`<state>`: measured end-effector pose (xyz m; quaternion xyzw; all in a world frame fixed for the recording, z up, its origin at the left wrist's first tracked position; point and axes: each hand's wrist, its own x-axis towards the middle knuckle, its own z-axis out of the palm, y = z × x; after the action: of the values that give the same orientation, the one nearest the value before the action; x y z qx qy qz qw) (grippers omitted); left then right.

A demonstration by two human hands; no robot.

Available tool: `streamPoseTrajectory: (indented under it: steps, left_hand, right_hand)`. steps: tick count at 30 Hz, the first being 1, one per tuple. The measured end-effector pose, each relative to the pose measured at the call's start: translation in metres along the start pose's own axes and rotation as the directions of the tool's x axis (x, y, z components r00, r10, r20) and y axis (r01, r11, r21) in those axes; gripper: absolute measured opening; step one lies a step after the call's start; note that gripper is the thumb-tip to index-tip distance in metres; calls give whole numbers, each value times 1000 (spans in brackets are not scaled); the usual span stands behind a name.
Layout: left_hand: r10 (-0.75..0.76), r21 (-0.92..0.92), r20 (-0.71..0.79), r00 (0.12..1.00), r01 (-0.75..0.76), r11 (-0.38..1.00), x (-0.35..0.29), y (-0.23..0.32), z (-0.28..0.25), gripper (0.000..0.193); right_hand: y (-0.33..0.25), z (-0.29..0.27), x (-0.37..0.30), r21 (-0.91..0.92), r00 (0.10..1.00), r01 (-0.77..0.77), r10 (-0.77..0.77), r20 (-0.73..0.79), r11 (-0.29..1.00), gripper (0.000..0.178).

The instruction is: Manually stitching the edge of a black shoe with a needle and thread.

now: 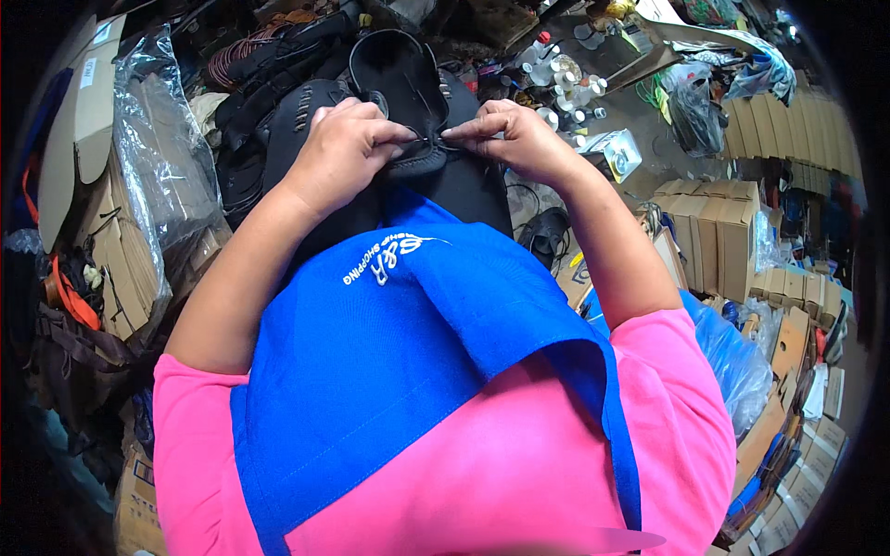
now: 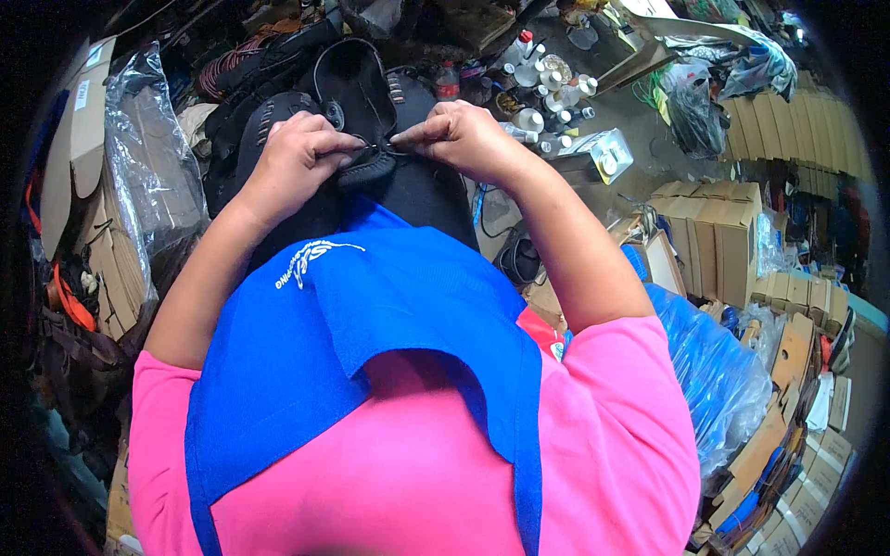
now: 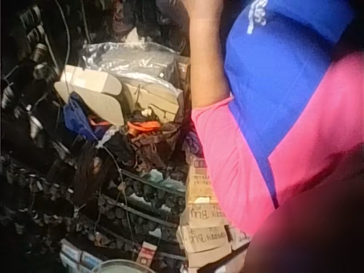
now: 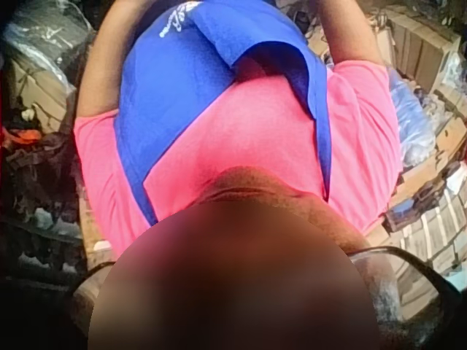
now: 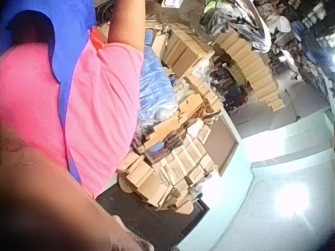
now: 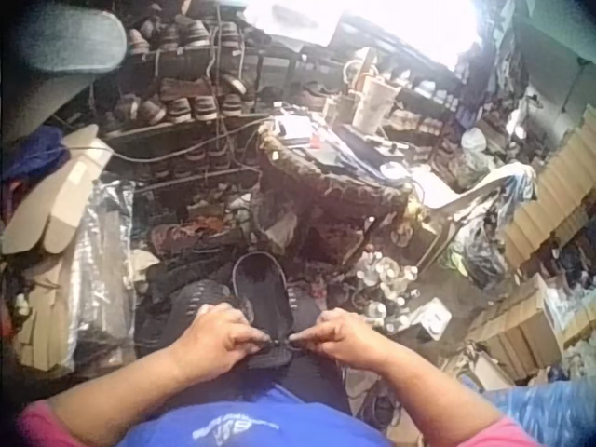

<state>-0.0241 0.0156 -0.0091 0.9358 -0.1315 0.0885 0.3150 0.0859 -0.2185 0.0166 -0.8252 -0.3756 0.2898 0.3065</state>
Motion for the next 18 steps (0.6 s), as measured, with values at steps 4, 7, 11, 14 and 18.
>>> streamPoseTrajectory:
  steps: [4, 7, 11, 14, 18]
  left_hand:
    - [-8, -42, -29, 1000, 7, 999, 2, -7, 3, 24]
    - [-50, -130, 2, 999, 50, 990, 8, -7, 7, 21]
    - [-160, -229, 90, 983, 177, 957, 13, -6, 9, 15]
    - [-94, -194, 42, 995, 100, 976, 11, -9, 8, 14]
    - [-80, -86, 21, 997, 82, 993, 11, -7, -1, 18]
  right_hand:
    - [-3, -1, 0, 66, 999, -26, 28, -37, 998, 29]
    - [1, -1, 4, 164, 998, -51, 47, 30, 985, 29]
    - [10, 5, 6, 250, 999, -39, 30, 37, 967, 30]
    - [7, 5, 6, 255, 998, -61, 53, 40, 965, 29]
    - [4, 2, 4, 120, 1000, -11, 11, -1, 993, 30]
